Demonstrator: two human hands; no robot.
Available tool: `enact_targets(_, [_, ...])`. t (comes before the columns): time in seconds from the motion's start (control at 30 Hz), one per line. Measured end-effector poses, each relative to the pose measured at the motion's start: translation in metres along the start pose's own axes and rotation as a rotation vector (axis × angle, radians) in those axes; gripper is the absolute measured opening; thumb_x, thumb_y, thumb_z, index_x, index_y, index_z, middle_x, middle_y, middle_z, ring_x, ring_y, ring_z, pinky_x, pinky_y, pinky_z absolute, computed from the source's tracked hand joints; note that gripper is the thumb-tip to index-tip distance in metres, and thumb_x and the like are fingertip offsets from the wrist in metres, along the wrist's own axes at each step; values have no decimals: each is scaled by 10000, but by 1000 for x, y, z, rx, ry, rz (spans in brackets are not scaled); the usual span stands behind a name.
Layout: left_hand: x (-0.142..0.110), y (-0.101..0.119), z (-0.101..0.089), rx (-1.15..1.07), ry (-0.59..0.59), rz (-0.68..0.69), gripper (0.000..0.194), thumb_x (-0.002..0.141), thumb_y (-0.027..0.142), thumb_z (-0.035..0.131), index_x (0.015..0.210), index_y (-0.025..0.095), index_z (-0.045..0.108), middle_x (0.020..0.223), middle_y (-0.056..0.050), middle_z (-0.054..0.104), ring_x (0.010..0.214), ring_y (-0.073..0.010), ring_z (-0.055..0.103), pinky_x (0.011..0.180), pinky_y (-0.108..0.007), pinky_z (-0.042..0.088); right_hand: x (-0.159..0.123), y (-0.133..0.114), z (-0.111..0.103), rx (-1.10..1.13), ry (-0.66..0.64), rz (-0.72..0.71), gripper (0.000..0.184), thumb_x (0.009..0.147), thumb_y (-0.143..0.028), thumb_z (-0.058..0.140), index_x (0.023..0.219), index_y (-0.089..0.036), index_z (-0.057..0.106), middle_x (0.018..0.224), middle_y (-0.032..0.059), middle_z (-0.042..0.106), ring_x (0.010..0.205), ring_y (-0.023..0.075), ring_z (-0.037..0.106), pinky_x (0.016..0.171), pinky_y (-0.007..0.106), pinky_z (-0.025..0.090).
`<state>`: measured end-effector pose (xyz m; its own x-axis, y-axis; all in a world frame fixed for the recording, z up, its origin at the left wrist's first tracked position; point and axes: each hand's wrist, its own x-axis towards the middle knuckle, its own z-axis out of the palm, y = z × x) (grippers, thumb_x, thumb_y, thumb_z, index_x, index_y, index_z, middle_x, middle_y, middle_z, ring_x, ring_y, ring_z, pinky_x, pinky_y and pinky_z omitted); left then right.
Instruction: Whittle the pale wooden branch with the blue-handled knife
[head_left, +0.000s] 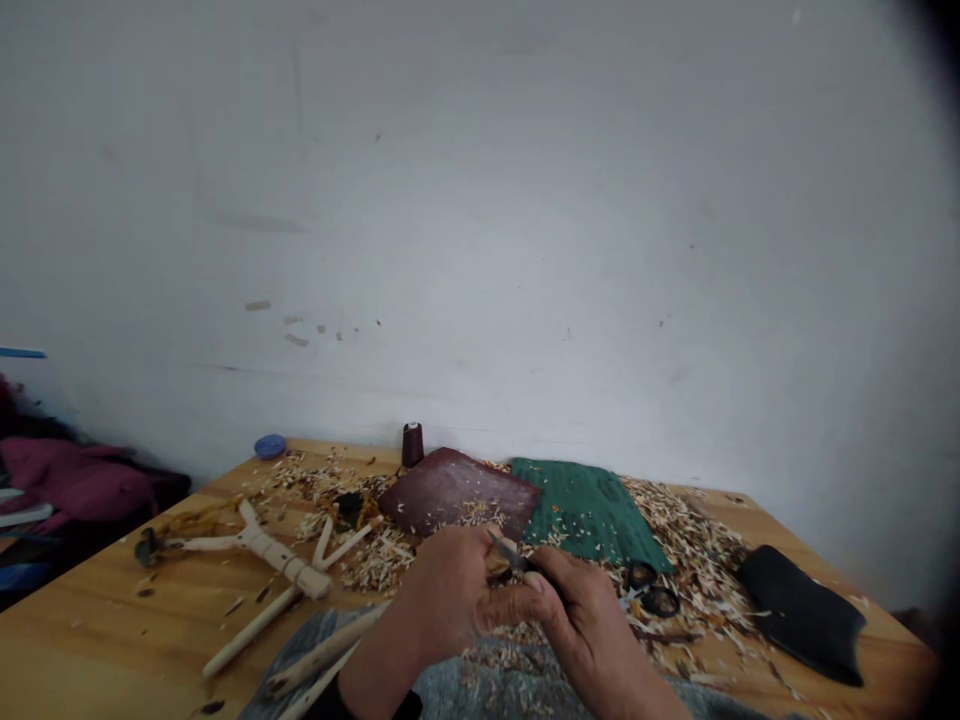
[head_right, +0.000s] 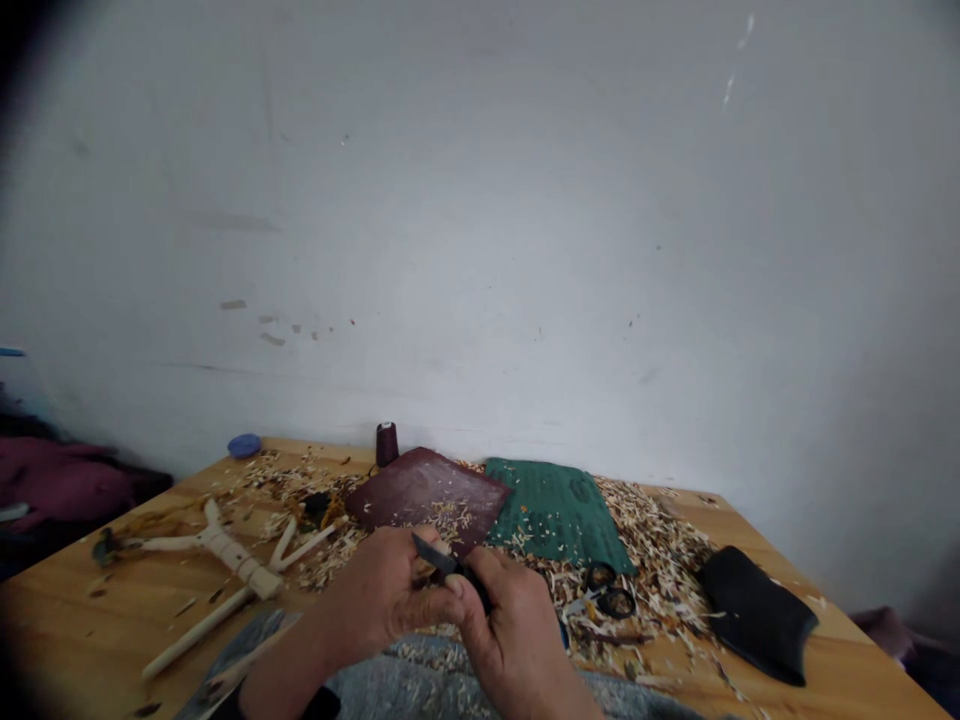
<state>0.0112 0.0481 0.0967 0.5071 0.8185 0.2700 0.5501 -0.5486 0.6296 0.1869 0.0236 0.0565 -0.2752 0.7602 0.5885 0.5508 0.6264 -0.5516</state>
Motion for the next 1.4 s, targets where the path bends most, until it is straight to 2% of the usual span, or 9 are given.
enact_targets(0.13, [0,2,-2,10,0,5,470,753,603,614,615,199,415,543,82,389,535,-105,394,491,-259,174,-2,1,3,-26,-22,8,369,963,-470,348,755,-216,516,688,7,570,611,150,532,556,241,321])
enact_targets(0.37, [1,6,-3,10,-21,-18,492,750,613,616,602,192,411,539,85,384,537,-97,377,492,-256,178,-3,1,3,-71,46,-29,345,955,-465,370,734,-227,488,676,2,564,598,151,532,541,239,312])
enact_targets(0.53, [0,3,-1,-6,-14,-30,480,751,606,621,607,192,425,537,84,375,544,-100,371,495,-255,181,-2,4,4,-31,9,0,341,963,-448,367,750,-219,504,689,1,573,620,148,543,557,236,321])
enact_targets(0.77, [-1,3,-4,-62,-44,50,427,794,552,609,626,192,451,579,80,401,573,-102,392,517,-252,203,-5,3,6,2,26,-22,385,961,-509,349,767,-220,512,697,1,568,614,148,533,552,237,321])
enact_targets(0.9, [-1,4,0,-1,-52,58,413,829,496,589,600,186,440,557,75,394,565,-98,406,513,-257,185,-5,4,6,-67,52,-23,380,964,-496,340,745,-226,493,682,3,564,608,153,539,548,238,324])
enact_targets(0.97, [-1,5,4,80,-12,45,424,844,469,563,566,182,422,518,72,371,522,-92,372,503,-270,162,-4,5,6,-117,64,5,364,969,-464,342,732,-228,487,667,3,563,594,152,540,535,238,319])
enact_targets(1.1, [-2,11,10,189,88,4,388,807,478,584,581,188,459,525,66,416,520,-96,364,509,-275,166,-3,7,5,-176,103,24,338,967,-434,355,734,-230,491,650,-1,556,590,156,545,519,240,318])
enact_targets(1.23, [-3,17,8,166,55,-52,371,731,471,652,581,195,455,524,74,410,517,-94,378,493,-261,182,-4,7,5,-130,114,22,315,963,-424,366,759,-230,507,641,-12,543,597,154,545,511,236,323])
enact_targets(1.4, [-2,13,5,146,57,-67,452,715,593,634,596,201,442,530,68,436,517,-103,393,481,-258,185,-7,6,6,-13,140,39,280,961,-410,387,799,-226,524,662,-21,551,596,145,536,533,231,349])
